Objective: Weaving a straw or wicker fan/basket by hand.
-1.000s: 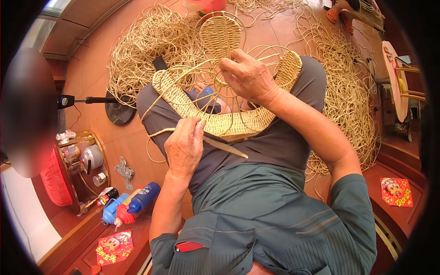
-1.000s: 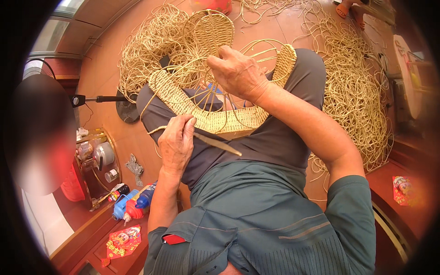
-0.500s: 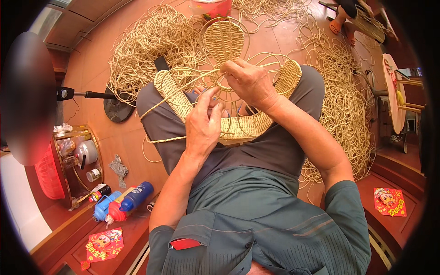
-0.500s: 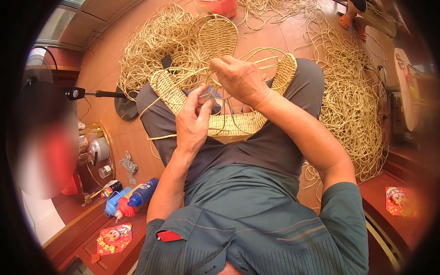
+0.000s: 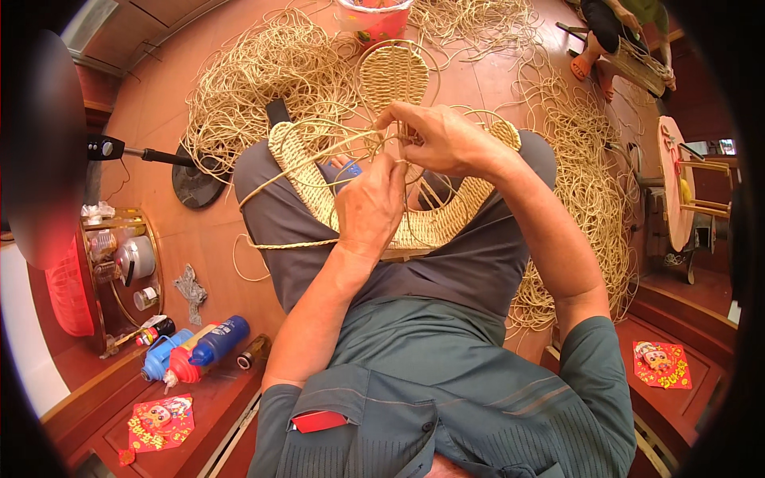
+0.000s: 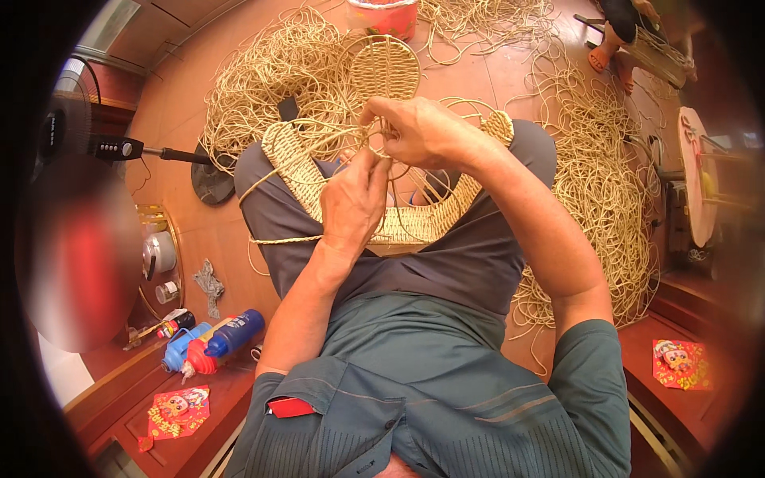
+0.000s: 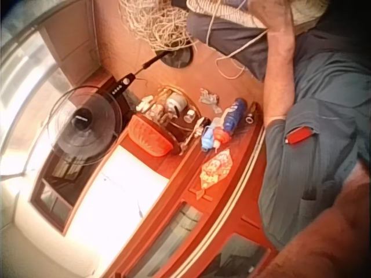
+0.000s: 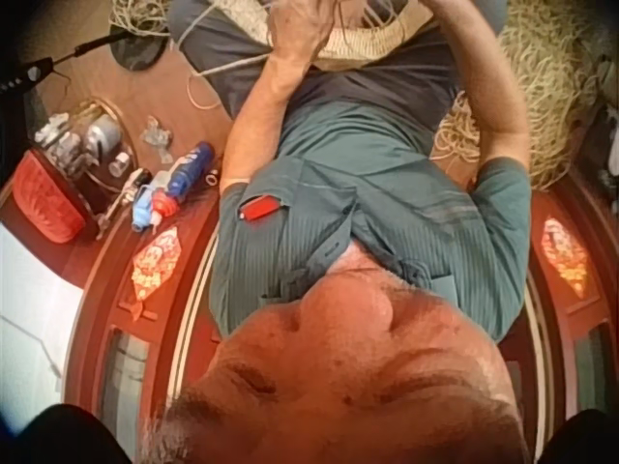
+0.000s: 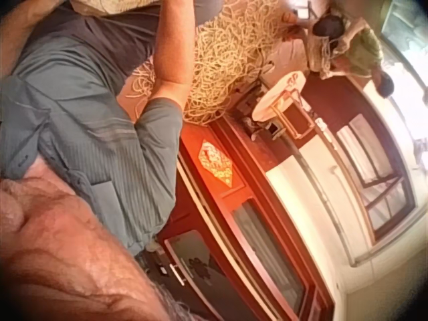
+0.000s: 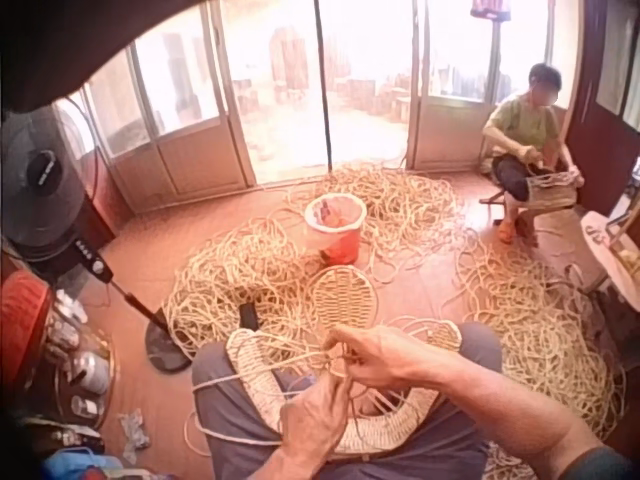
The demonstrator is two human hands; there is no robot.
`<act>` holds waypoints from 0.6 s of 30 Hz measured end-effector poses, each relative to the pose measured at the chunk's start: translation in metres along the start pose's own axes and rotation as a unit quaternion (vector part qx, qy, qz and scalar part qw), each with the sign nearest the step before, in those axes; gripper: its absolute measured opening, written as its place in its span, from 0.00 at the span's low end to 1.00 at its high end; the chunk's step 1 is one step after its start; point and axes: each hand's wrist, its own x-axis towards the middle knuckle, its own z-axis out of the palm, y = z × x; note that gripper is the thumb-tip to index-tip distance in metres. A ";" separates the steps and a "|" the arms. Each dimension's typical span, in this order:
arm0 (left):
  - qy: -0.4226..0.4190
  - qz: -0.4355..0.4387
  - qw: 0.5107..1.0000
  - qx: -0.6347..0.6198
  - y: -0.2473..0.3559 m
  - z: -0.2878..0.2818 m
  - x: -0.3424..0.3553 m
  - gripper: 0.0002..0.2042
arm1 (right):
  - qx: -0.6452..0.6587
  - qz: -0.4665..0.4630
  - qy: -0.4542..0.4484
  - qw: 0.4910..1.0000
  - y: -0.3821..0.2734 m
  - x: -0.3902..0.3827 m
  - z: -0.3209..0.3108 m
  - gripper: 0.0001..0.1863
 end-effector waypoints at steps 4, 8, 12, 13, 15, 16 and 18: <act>0.004 -0.045 0.999 -0.029 0.010 -0.018 -0.015 0.13 | -0.009 -0.007 0.013 1.000 0.000 -0.005 0.008 0.21; -0.057 -0.109 0.978 -0.172 0.017 -0.042 -0.038 0.15 | -0.058 -0.080 0.137 0.986 0.014 -0.011 0.042 0.13; -0.083 -0.128 0.980 -0.125 0.015 -0.090 -0.077 0.14 | -0.095 -0.150 0.234 0.956 0.034 -0.012 0.051 0.10; -0.079 -0.136 0.983 -0.092 0.009 -0.107 -0.090 0.14 | -0.121 -0.152 0.243 0.950 0.038 -0.013 0.054 0.10; -0.083 -0.186 0.977 0.057 -0.019 -0.147 -0.115 0.16 | -0.121 -0.116 0.241 0.956 0.043 -0.015 0.053 0.11; -0.088 -0.232 0.956 0.153 -0.046 -0.174 -0.133 0.16 | -0.136 -0.135 0.241 0.952 0.045 -0.012 0.054 0.11; -0.081 -0.293 0.907 0.292 -0.101 -0.229 -0.175 0.17 | -0.155 -0.169 0.253 0.940 0.044 -0.009 0.056 0.11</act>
